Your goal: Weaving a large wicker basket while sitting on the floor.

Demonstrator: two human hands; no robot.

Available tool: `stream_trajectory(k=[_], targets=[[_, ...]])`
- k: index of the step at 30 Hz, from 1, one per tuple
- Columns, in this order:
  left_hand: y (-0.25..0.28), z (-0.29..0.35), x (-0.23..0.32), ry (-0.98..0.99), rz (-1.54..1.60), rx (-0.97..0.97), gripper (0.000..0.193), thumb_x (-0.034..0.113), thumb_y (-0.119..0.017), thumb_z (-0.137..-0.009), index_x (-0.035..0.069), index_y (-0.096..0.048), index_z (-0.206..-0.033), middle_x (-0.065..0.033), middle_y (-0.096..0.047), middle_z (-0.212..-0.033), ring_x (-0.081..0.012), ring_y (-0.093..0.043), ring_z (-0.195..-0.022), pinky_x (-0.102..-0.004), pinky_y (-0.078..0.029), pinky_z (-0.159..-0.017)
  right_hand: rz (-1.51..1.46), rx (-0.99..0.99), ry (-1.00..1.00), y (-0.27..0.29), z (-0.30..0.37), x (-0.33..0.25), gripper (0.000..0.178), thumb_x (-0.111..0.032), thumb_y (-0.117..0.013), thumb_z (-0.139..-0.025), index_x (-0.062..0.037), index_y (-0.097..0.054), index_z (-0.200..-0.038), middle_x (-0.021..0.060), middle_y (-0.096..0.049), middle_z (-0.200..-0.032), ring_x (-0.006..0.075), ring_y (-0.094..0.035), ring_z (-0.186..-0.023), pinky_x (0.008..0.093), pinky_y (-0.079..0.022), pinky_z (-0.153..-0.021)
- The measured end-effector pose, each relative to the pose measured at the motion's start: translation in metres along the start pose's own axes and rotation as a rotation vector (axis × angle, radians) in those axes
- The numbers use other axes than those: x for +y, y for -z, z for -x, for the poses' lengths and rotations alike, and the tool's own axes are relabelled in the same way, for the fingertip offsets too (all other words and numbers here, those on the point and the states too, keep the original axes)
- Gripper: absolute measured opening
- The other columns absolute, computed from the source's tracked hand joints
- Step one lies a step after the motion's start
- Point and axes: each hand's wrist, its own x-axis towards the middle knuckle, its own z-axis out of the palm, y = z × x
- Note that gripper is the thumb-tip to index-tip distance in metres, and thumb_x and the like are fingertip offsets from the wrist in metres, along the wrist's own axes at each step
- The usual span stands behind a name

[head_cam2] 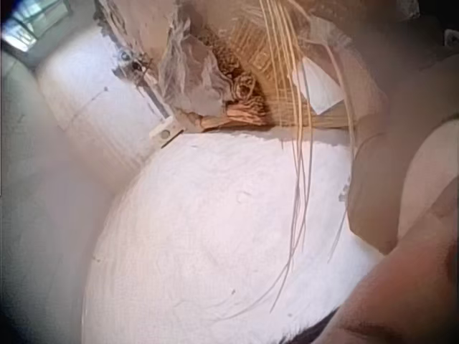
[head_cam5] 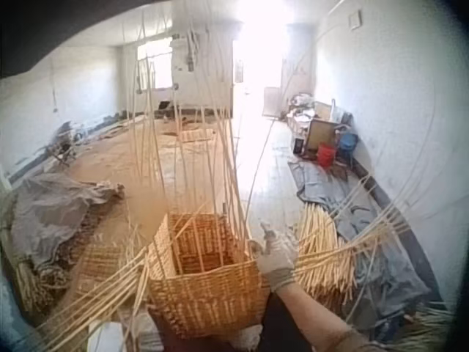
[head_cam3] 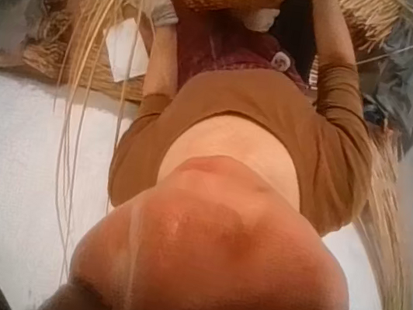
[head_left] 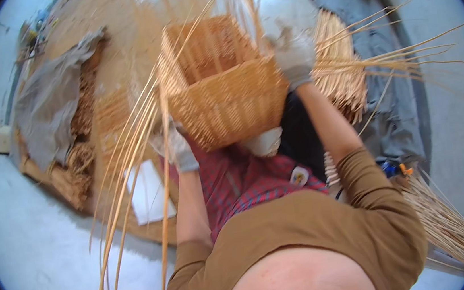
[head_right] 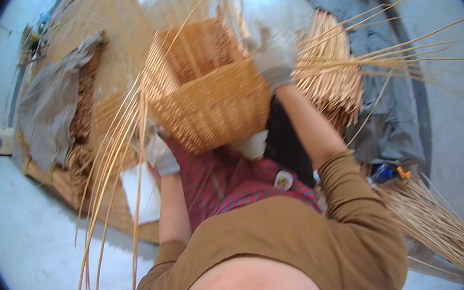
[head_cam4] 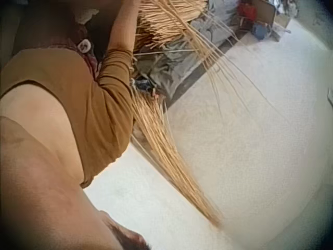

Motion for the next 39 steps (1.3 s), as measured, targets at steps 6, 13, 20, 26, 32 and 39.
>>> stream_trajectory(k=[6, 13, 20, 26, 32, 39], targets=[[0.028, 0.004, 0.021, -0.064, 0.256, 0.003, 0.025, 0.003, -0.060, -0.095, -0.009, -0.063, -0.117, -0.0177, -0.069, -0.107, -0.0199, -0.068, -0.093, -0.0282, -0.057, -0.082, -0.928, -0.372, 0.397, 0.044, 0.073, -0.113, 0.028, -0.012, -0.058, -0.088, -0.0109, -0.065, -0.115, 0.0135, -0.067, -0.111, 0.0274, -0.063, -0.102, 0.0403, -0.050, -0.089], [0.062, -0.026, 0.072, -0.283, -0.263, -0.550, 0.038, 0.010, -0.062, -0.096, 0.003, -0.058, -0.132, -0.0087, -0.069, -0.099, -0.0153, -0.064, -0.080, -0.0283, -0.055, -0.074, -1.006, -0.846, 1.305, 0.095, 0.132, -0.219, 0.044, -0.055, -0.069, -0.074, -0.0130, -0.067, -0.087, 0.0055, -0.065, -0.081, 0.0291, -0.063, -0.083, 0.0423, -0.048, -0.079], [0.057, -0.043, 0.048, -0.376, -0.459, -0.334, 0.025, 0.030, -0.064, -0.098, 0.006, -0.065, -0.091, -0.0011, -0.058, -0.077, -0.0107, -0.056, -0.066, -0.0260, -0.047, -0.060, -1.476, -0.314, 0.492, 0.054, 0.062, -0.103, 0.031, -0.034, -0.061, -0.092, -0.0107, -0.057, -0.071, 0.0060, -0.054, -0.058, 0.0243, -0.059, -0.058, 0.0388, -0.049, -0.060], [0.039, -0.001, 0.020, -0.153, 0.125, -0.289, 0.033, 0.032, -0.060, -0.100, 0.002, -0.060, -0.113, -0.0021, -0.058, -0.079, -0.0088, -0.057, -0.068, -0.0262, -0.052, -0.071, -2.226, -0.613, -0.343, 0.031, 0.044, -0.086, 0.057, -0.056, -0.031, -0.103, -0.0136, -0.042, -0.066, -0.0010, -0.031, -0.052, 0.0167, -0.029, -0.046, 0.0333, -0.040, -0.053], [0.035, -0.032, -0.032, -0.075, 0.004, -0.039, 0.048, 0.017, -0.070, -0.093, 0.000, -0.051, -0.134, -0.0082, -0.062, -0.106, -0.0166, -0.062, -0.098, -0.0292, -0.053, -0.082, -1.481, -0.516, 0.502, 0.075, 0.074, -0.089, 0.031, -0.035, -0.057, -0.099, -0.0056, -0.059, -0.092, 0.0123, -0.066, -0.088, 0.0240, -0.065, -0.088, 0.0445, -0.048, -0.092], [0.044, -0.073, -0.056, 0.601, -0.532, -0.499, 0.057, 0.038, -0.053, -0.101, 0.003, -0.045, -0.145, -0.0128, -0.067, -0.102, -0.0198, -0.062, -0.068, -0.0296, -0.055, -0.064, -1.344, -0.697, 0.407, 0.036, 0.065, -0.122, 0.018, -0.021, -0.064, -0.093, -0.0065, -0.065, -0.103, 0.0161, -0.063, -0.125, 0.0294, -0.062, -0.116, 0.0455, -0.050, -0.100]])
